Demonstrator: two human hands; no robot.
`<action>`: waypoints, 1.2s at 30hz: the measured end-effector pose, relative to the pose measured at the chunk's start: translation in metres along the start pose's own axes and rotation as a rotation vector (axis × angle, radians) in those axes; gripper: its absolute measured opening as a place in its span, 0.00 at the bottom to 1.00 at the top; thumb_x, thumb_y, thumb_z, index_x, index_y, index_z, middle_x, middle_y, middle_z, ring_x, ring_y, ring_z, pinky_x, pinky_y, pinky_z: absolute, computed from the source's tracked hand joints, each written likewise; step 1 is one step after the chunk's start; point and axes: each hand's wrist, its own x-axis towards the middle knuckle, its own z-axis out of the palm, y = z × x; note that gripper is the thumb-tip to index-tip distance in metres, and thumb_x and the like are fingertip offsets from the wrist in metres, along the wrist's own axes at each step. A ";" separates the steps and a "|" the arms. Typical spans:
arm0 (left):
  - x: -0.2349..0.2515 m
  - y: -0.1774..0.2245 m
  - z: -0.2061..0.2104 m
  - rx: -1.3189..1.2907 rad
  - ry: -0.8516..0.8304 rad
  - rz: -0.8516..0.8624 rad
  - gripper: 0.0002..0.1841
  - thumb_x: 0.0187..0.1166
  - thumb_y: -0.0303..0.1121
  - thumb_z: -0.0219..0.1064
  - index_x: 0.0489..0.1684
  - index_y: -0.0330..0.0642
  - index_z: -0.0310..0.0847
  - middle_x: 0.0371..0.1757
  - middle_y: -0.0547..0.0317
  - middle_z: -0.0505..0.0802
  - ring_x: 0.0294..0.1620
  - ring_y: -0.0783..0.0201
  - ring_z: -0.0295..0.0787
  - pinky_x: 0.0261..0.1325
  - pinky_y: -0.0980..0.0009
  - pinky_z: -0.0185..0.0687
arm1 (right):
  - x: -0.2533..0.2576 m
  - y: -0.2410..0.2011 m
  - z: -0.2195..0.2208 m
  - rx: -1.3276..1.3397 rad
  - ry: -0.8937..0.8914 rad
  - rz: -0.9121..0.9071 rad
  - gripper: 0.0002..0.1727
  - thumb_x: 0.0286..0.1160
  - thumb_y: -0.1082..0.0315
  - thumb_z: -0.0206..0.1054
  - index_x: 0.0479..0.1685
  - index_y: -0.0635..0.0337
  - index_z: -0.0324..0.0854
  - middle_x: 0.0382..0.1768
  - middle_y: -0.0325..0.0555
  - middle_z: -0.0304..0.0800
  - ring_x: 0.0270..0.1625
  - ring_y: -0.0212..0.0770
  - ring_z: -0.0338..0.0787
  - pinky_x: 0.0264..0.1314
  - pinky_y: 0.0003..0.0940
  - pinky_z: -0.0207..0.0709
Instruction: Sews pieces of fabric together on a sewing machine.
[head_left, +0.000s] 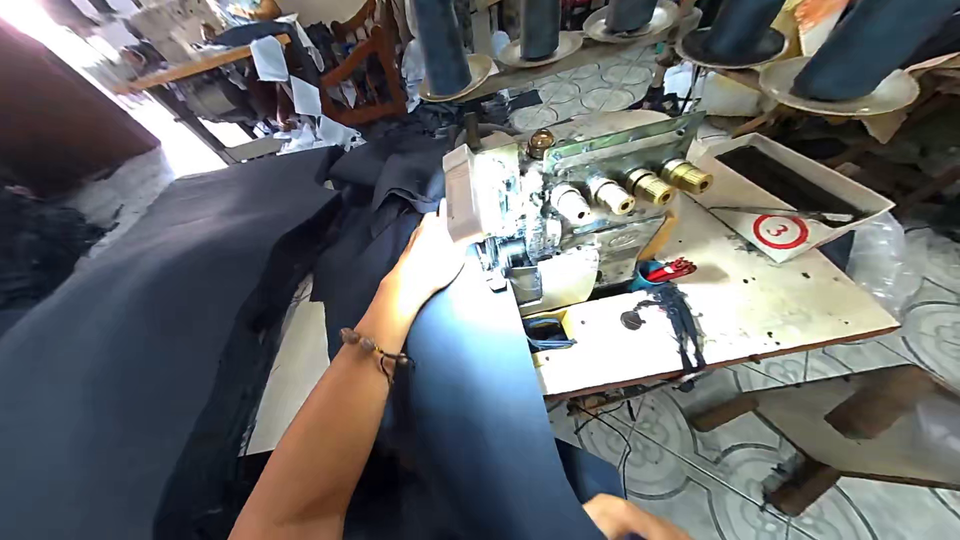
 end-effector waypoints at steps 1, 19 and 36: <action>0.001 0.007 -0.006 0.023 -0.007 -0.006 0.29 0.90 0.33 0.59 0.88 0.31 0.59 0.82 0.36 0.77 0.81 0.43 0.75 0.83 0.51 0.67 | 0.001 0.003 -0.001 -0.018 0.060 0.023 0.11 0.88 0.59 0.60 0.54 0.55 0.82 0.52 0.28 0.90 0.60 0.13 0.83 0.66 0.16 0.75; -0.131 -0.084 0.058 -0.292 0.450 0.282 0.28 0.80 0.38 0.69 0.71 0.25 0.72 0.70 0.33 0.83 0.68 0.50 0.85 0.69 0.55 0.83 | 0.080 0.026 0.010 -0.038 0.730 0.132 0.11 0.82 0.77 0.54 0.51 0.60 0.82 0.43 0.26 0.94 0.50 0.17 0.90 0.63 0.21 0.84; -0.224 -0.146 0.116 -0.707 -0.232 -0.550 0.16 0.89 0.37 0.57 0.51 0.30 0.79 0.17 0.70 0.84 0.17 0.77 0.80 0.28 0.77 0.82 | 0.088 -0.005 -0.001 -0.039 0.703 0.263 0.09 0.83 0.73 0.57 0.52 0.60 0.81 0.41 0.29 0.92 0.48 0.20 0.90 0.60 0.23 0.85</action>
